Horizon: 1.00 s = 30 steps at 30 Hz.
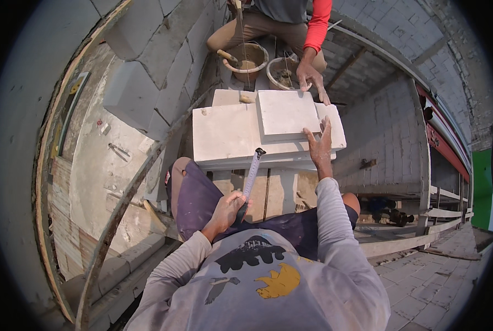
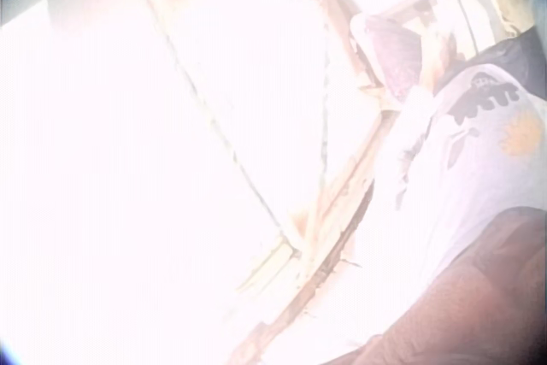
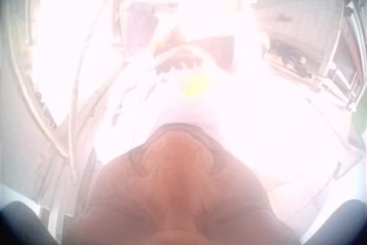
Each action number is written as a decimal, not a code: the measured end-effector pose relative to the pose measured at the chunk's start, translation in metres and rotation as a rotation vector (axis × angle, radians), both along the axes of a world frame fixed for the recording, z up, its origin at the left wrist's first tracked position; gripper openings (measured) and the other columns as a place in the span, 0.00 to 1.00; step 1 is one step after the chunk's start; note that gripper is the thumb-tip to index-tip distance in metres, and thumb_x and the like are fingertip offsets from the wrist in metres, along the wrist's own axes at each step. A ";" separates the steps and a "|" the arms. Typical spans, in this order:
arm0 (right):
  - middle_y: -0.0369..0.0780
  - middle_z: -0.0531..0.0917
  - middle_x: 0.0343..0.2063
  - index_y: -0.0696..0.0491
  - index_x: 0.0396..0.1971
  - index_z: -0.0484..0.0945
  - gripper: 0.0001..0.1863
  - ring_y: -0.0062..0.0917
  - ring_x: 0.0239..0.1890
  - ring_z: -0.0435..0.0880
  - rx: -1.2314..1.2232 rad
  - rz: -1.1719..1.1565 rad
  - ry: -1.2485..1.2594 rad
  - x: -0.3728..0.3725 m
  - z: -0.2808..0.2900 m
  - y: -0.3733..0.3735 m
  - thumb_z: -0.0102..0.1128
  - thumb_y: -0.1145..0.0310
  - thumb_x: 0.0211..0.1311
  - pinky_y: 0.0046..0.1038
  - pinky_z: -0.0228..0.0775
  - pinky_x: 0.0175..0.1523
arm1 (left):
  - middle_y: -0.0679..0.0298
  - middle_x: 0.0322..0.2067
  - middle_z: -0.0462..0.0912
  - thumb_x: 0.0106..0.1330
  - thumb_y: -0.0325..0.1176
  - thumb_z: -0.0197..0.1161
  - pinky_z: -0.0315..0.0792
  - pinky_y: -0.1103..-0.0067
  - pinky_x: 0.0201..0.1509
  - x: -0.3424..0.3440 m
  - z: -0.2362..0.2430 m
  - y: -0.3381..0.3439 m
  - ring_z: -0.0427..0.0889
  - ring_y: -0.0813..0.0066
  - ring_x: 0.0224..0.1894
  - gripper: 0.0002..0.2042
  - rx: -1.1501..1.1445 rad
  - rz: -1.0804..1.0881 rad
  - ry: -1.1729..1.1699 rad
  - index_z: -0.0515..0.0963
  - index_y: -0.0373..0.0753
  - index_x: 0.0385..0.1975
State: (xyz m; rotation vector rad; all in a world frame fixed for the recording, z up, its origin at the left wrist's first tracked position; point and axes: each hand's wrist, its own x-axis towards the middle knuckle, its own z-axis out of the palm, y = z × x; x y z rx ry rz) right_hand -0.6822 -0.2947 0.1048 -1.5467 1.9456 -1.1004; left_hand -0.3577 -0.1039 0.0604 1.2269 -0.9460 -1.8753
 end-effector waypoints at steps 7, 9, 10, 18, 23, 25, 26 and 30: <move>0.55 0.71 0.65 0.59 0.80 0.54 0.40 0.45 0.67 0.74 0.022 -0.069 -0.016 0.060 -0.039 0.141 0.63 0.65 0.77 0.46 0.68 0.72 | 0.65 0.31 0.82 0.85 0.44 0.58 0.75 0.79 0.28 0.012 -0.006 0.001 0.79 0.81 0.26 0.17 0.104 0.117 0.072 0.81 0.33 0.47; 0.54 0.73 0.63 0.59 0.80 0.55 0.40 0.42 0.63 0.78 0.218 0.067 -0.124 0.081 -0.056 0.182 0.63 0.66 0.76 0.44 0.71 0.69 | 0.64 0.34 0.85 0.85 0.42 0.57 0.78 0.79 0.32 0.013 -0.005 -0.003 0.82 0.80 0.30 0.16 0.094 0.192 0.088 0.81 0.32 0.48; 0.54 0.74 0.61 0.59 0.80 0.55 0.40 0.41 0.61 0.79 0.324 0.151 -0.165 0.090 -0.064 0.199 0.63 0.66 0.76 0.43 0.72 0.68 | 0.63 0.36 0.86 0.85 0.40 0.57 0.79 0.79 0.35 0.014 -0.005 -0.006 0.83 0.79 0.32 0.15 0.089 0.229 0.096 0.81 0.32 0.48; 0.57 0.77 0.66 0.58 0.75 0.66 0.36 0.52 0.67 0.79 0.614 0.499 -0.068 0.106 -0.116 0.248 0.62 0.54 0.76 0.45 0.71 0.71 | 0.58 0.44 0.89 0.84 0.38 0.59 0.83 0.77 0.51 0.041 -0.012 -0.061 0.88 0.75 0.45 0.13 -0.047 0.467 0.157 0.82 0.33 0.49; 0.59 0.81 0.60 0.57 0.70 0.72 0.32 0.51 0.64 0.81 0.642 0.532 -0.029 0.111 -0.116 0.255 0.62 0.52 0.76 0.45 0.72 0.69 | 0.58 0.46 0.88 0.85 0.38 0.56 0.84 0.76 0.45 0.058 -0.003 -0.104 0.88 0.74 0.44 0.12 -0.072 0.471 0.140 0.80 0.35 0.50; 0.59 0.82 0.59 0.57 0.69 0.73 0.31 0.51 0.63 0.82 0.671 0.524 -0.041 0.114 -0.114 0.255 0.62 0.52 0.76 0.46 0.72 0.69 | 0.56 0.43 0.88 0.85 0.40 0.56 0.82 0.77 0.38 0.061 -0.008 -0.121 0.87 0.75 0.36 0.14 -0.056 0.462 0.133 0.80 0.34 0.52; 0.59 0.82 0.59 0.56 0.69 0.73 0.31 0.51 0.63 0.82 0.681 0.513 -0.044 0.114 -0.115 0.256 0.62 0.52 0.76 0.46 0.72 0.69 | 0.56 0.43 0.88 0.85 0.41 0.56 0.82 0.77 0.37 0.060 -0.007 -0.126 0.86 0.75 0.34 0.15 -0.041 0.457 0.136 0.80 0.34 0.53; 0.59 0.82 0.59 0.56 0.69 0.73 0.31 0.51 0.63 0.82 0.676 0.495 -0.045 0.116 -0.111 0.254 0.62 0.52 0.75 0.46 0.73 0.69 | 0.55 0.41 0.88 0.85 0.41 0.56 0.80 0.77 0.31 0.058 -0.006 -0.130 0.84 0.76 0.30 0.16 -0.011 0.437 0.147 0.80 0.33 0.54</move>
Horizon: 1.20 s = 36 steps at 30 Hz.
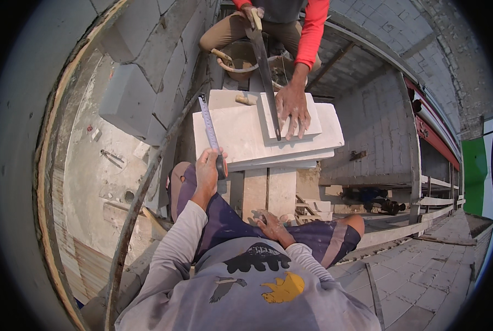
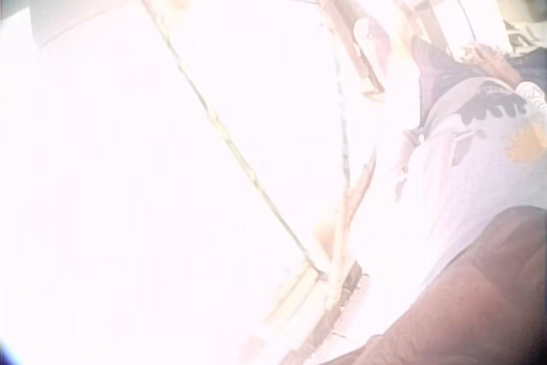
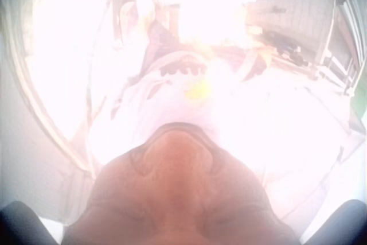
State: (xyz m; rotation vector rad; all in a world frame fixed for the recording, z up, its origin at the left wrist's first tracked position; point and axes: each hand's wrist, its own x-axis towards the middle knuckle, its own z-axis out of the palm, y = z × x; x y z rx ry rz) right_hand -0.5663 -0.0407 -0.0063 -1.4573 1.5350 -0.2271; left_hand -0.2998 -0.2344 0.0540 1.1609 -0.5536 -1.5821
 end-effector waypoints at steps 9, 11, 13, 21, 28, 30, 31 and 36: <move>0.56 0.81 0.63 0.53 0.71 0.72 0.31 0.51 0.66 0.80 0.074 0.025 0.042 0.005 -0.012 0.004 0.60 0.52 0.76 0.46 0.71 0.71 | 0.60 0.36 0.86 0.84 0.38 0.57 0.75 0.78 0.27 0.000 -0.011 0.001 0.80 0.80 0.25 0.13 -0.006 0.043 -0.132 0.82 0.33 0.49; 0.55 0.81 0.64 0.53 0.70 0.73 0.30 0.50 0.66 0.80 0.122 0.019 0.052 0.006 -0.002 0.002 0.60 0.53 0.76 0.44 0.71 0.72 | 0.68 0.29 0.83 0.83 0.36 0.58 0.74 0.79 0.29 -0.003 0.006 0.002 0.78 0.83 0.25 0.12 0.044 0.035 -0.100 0.85 0.36 0.43; 0.54 0.81 0.64 0.52 0.71 0.73 0.30 0.50 0.67 0.80 0.100 0.039 0.061 0.006 -0.002 -0.001 0.60 0.53 0.76 0.44 0.70 0.73 | 0.68 0.28 0.82 0.82 0.35 0.57 0.74 0.79 0.28 -0.002 0.010 0.001 0.78 0.83 0.25 0.12 0.041 0.047 -0.096 0.85 0.35 0.43; 0.54 0.81 0.64 0.52 0.70 0.74 0.29 0.49 0.67 0.80 0.165 0.153 0.111 0.011 0.013 -0.007 0.58 0.50 0.78 0.44 0.70 0.72 | 0.61 0.33 0.86 0.81 0.34 0.57 0.75 0.77 0.24 -0.001 -0.010 -0.001 0.79 0.78 0.21 0.11 0.005 0.029 -0.121 0.82 0.34 0.46; 0.54 0.83 0.62 0.54 0.69 0.75 0.30 0.49 0.66 0.81 0.152 0.255 0.021 0.000 0.012 -0.016 0.56 0.48 0.79 0.45 0.70 0.71 | 0.65 0.27 0.84 0.80 0.35 0.58 0.72 0.78 0.22 -0.006 0.006 0.001 0.77 0.79 0.18 0.11 -0.003 0.121 -0.052 0.84 0.35 0.40; 0.54 0.83 0.61 0.54 0.68 0.75 0.30 0.49 0.65 0.81 0.116 0.284 -0.013 -0.007 -0.003 -0.017 0.56 0.48 0.79 0.45 0.71 0.70 | 0.65 0.27 0.84 0.81 0.35 0.58 0.72 0.78 0.22 -0.007 0.001 0.003 0.77 0.79 0.18 0.11 -0.014 0.110 -0.054 0.84 0.35 0.41; 0.54 0.83 0.61 0.54 0.68 0.76 0.29 0.49 0.65 0.81 0.089 0.301 -0.028 -0.011 -0.009 -0.017 0.56 0.48 0.79 0.45 0.71 0.70 | 0.63 0.31 0.86 0.81 0.35 0.57 0.75 0.77 0.24 -0.005 -0.006 0.002 0.79 0.79 0.21 0.11 -0.025 0.090 -0.062 0.83 0.35 0.43; 0.53 0.84 0.60 0.56 0.66 0.76 0.29 0.50 0.65 0.82 0.040 0.333 -0.094 -0.027 -0.021 -0.022 0.56 0.48 0.79 0.45 0.71 0.69 | 0.63 0.27 0.84 0.81 0.35 0.56 0.73 0.76 0.21 -0.010 -0.007 -0.001 0.77 0.77 0.17 0.12 -0.023 0.182 -0.051 0.83 0.35 0.40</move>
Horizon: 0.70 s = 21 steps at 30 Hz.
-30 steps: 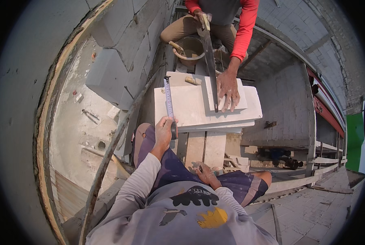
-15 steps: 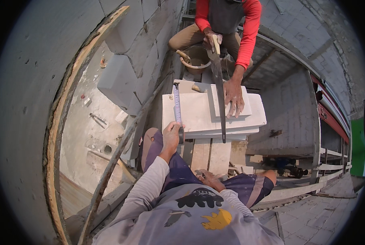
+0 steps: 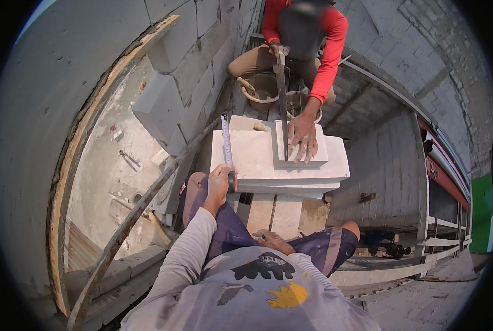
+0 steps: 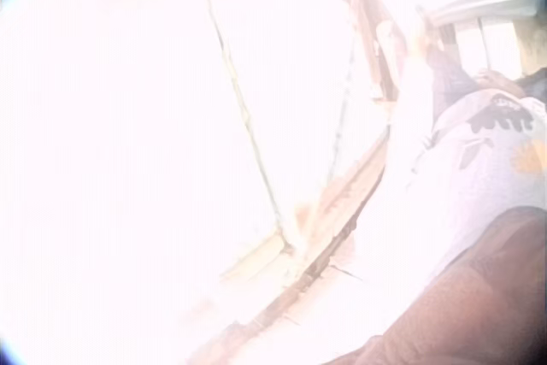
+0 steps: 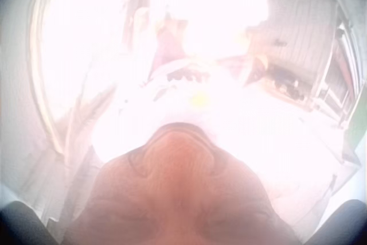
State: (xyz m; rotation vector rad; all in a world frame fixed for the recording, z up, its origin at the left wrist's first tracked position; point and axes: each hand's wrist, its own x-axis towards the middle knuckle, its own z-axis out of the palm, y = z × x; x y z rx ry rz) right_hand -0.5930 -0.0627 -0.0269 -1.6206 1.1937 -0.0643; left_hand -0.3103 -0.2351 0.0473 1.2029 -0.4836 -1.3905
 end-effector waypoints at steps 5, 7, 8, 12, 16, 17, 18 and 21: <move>0.54 0.84 0.59 0.56 0.64 0.76 0.27 0.50 0.64 0.83 0.070 0.073 0.011 0.006 0.014 -0.016 0.56 0.50 0.80 0.44 0.72 0.68 | 0.60 0.25 0.83 0.80 0.32 0.54 0.74 0.74 0.21 0.003 0.014 0.004 0.78 0.73 0.17 0.11 -0.016 -0.055 0.026 0.81 0.34 0.40; 0.54 0.84 0.59 0.56 0.63 0.77 0.24 0.49 0.63 0.83 0.061 0.097 0.022 0.008 0.011 -0.017 0.56 0.53 0.80 0.43 0.73 0.67 | 0.60 0.25 0.82 0.80 0.32 0.54 0.74 0.74 0.20 0.002 0.016 0.004 0.78 0.73 0.17 0.10 -0.012 -0.051 0.020 0.80 0.34 0.40; 0.53 0.84 0.59 0.55 0.63 0.77 0.23 0.49 0.63 0.84 0.057 0.107 0.027 0.007 0.009 -0.016 0.57 0.54 0.81 0.42 0.73 0.67 | 0.60 0.24 0.82 0.80 0.32 0.54 0.74 0.74 0.20 0.002 0.015 0.003 0.78 0.73 0.17 0.10 -0.007 -0.047 0.025 0.80 0.34 0.40; 0.52 0.85 0.57 0.54 0.58 0.78 0.19 0.47 0.61 0.85 0.056 0.115 -0.124 -0.001 -0.003 -0.009 0.57 0.57 0.80 0.42 0.74 0.65 | 0.61 0.23 0.82 0.79 0.32 0.54 0.74 0.74 0.21 0.003 0.013 0.000 0.78 0.74 0.17 0.10 0.001 -0.067 0.051 0.81 0.35 0.39; 0.51 0.86 0.53 0.54 0.56 0.79 0.18 0.48 0.59 0.85 0.020 0.214 -0.072 0.004 0.013 -0.008 0.54 0.55 0.81 0.42 0.74 0.63 | 0.62 0.23 0.82 0.80 0.33 0.55 0.75 0.75 0.21 0.005 0.005 0.002 0.78 0.75 0.18 0.11 -0.010 -0.048 -0.002 0.82 0.34 0.38; 0.50 0.86 0.52 0.54 0.55 0.79 0.19 0.48 0.59 0.85 0.013 0.229 -0.084 0.002 0.011 -0.005 0.53 0.54 0.82 0.43 0.74 0.63 | 0.62 0.23 0.82 0.80 0.33 0.55 0.75 0.75 0.21 0.004 0.002 0.000 0.78 0.75 0.18 0.11 -0.016 -0.037 -0.020 0.82 0.34 0.39; 0.51 0.86 0.51 0.54 0.55 0.79 0.19 0.48 0.59 0.85 0.006 0.218 -0.074 0.001 0.007 -0.004 0.52 0.54 0.82 0.43 0.74 0.63 | 0.62 0.23 0.82 0.80 0.33 0.55 0.75 0.75 0.21 0.003 -0.002 -0.002 0.78 0.76 0.18 0.12 -0.022 -0.025 -0.038 0.82 0.34 0.39; 0.51 0.86 0.51 0.54 0.55 0.79 0.21 0.49 0.58 0.84 0.017 0.180 -0.049 0.006 0.014 -0.004 0.50 0.52 0.82 0.43 0.73 0.63 | 0.62 0.24 0.83 0.80 0.34 0.55 0.75 0.75 0.21 0.006 0.007 0.001 0.79 0.76 0.19 0.12 0.006 -0.055 0.011 0.83 0.35 0.40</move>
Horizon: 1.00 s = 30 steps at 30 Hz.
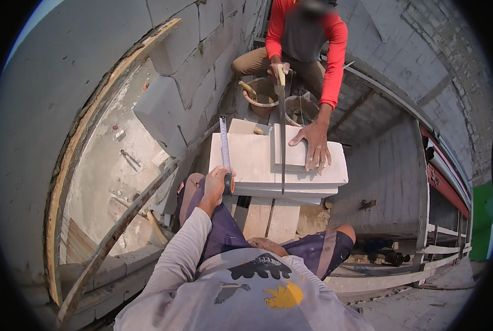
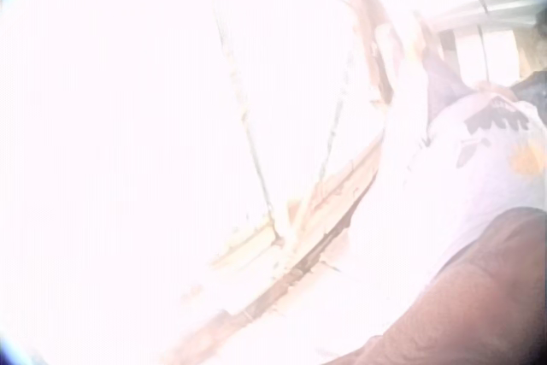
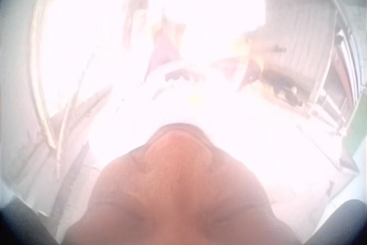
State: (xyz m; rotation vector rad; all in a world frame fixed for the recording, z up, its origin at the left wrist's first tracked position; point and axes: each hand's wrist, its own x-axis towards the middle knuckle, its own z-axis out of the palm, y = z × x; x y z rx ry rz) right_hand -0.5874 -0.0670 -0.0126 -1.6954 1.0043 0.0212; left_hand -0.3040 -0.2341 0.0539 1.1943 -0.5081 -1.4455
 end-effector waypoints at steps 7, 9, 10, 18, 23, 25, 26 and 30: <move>0.54 0.85 0.51 0.56 0.53 0.80 0.25 0.52 0.59 0.83 -0.012 -0.113 -0.022 0.004 -0.029 0.011 0.47 0.48 0.82 0.45 0.72 0.63 | 0.61 0.32 0.88 0.81 0.34 0.56 0.77 0.75 0.24 0.000 -0.004 -0.001 0.82 0.76 0.23 0.11 -0.001 -0.025 0.049 0.83 0.35 0.44; 0.54 0.84 0.51 0.57 0.52 0.80 0.25 0.53 0.58 0.83 -0.024 -0.126 -0.023 0.007 -0.025 0.010 0.48 0.49 0.81 0.45 0.73 0.63 | 0.60 0.35 0.89 0.81 0.33 0.56 0.79 0.76 0.27 0.004 -0.010 -0.001 0.84 0.77 0.26 0.10 -0.010 -0.019 0.039 0.83 0.35 0.44; 0.55 0.84 0.50 0.57 0.51 0.80 0.24 0.53 0.57 0.83 -0.033 -0.135 -0.016 0.009 -0.024 0.009 0.48 0.49 0.81 0.46 0.73 0.62 | 0.60 0.36 0.89 0.80 0.33 0.56 0.79 0.77 0.29 0.005 -0.010 -0.001 0.84 0.77 0.27 0.10 -0.007 -0.029 0.039 0.83 0.35 0.45; 0.57 0.83 0.46 0.57 0.47 0.80 0.24 0.55 0.53 0.83 -0.044 -0.151 0.004 0.013 -0.015 0.003 0.49 0.49 0.80 0.49 0.72 0.58 | 0.60 0.38 0.90 0.80 0.33 0.56 0.80 0.79 0.36 0.007 -0.011 -0.002 0.84 0.78 0.31 0.10 -0.014 -0.059 0.026 0.83 0.35 0.46; 0.57 0.83 0.47 0.58 0.47 0.79 0.26 0.55 0.55 0.82 -0.027 -0.197 0.000 0.014 -0.007 0.005 0.47 0.46 0.80 0.49 0.72 0.59 | 0.60 0.38 0.90 0.81 0.34 0.56 0.80 0.79 0.37 0.007 -0.013 -0.001 0.85 0.78 0.32 0.11 0.011 -0.067 0.040 0.83 0.34 0.46; 0.57 0.83 0.48 0.58 0.48 0.78 0.27 0.55 0.56 0.82 0.005 -0.195 0.029 0.017 0.002 0.003 0.46 0.45 0.81 0.49 0.72 0.60 | 0.60 0.38 0.90 0.81 0.34 0.57 0.80 0.79 0.37 0.008 -0.012 -0.001 0.85 0.78 0.32 0.11 0.011 -0.074 0.050 0.83 0.34 0.47; 0.57 0.83 0.48 0.58 0.48 0.78 0.28 0.55 0.56 0.82 0.012 -0.200 0.031 0.018 0.006 0.002 0.46 0.45 0.81 0.48 0.71 0.60 | 0.60 0.38 0.90 0.82 0.34 0.57 0.80 0.80 0.37 0.009 -0.012 -0.001 0.85 0.78 0.32 0.11 0.009 -0.075 0.051 0.83 0.34 0.47; 0.57 0.82 0.49 0.58 0.51 0.78 0.29 0.55 0.58 0.81 -0.034 -0.212 -0.017 0.010 -0.018 0.010 0.46 0.43 0.82 0.48 0.71 0.62 | 0.60 0.38 0.90 0.82 0.34 0.57 0.80 0.80 0.35 0.005 -0.012 -0.001 0.85 0.79 0.31 0.11 0.003 -0.069 0.026 0.83 0.34 0.46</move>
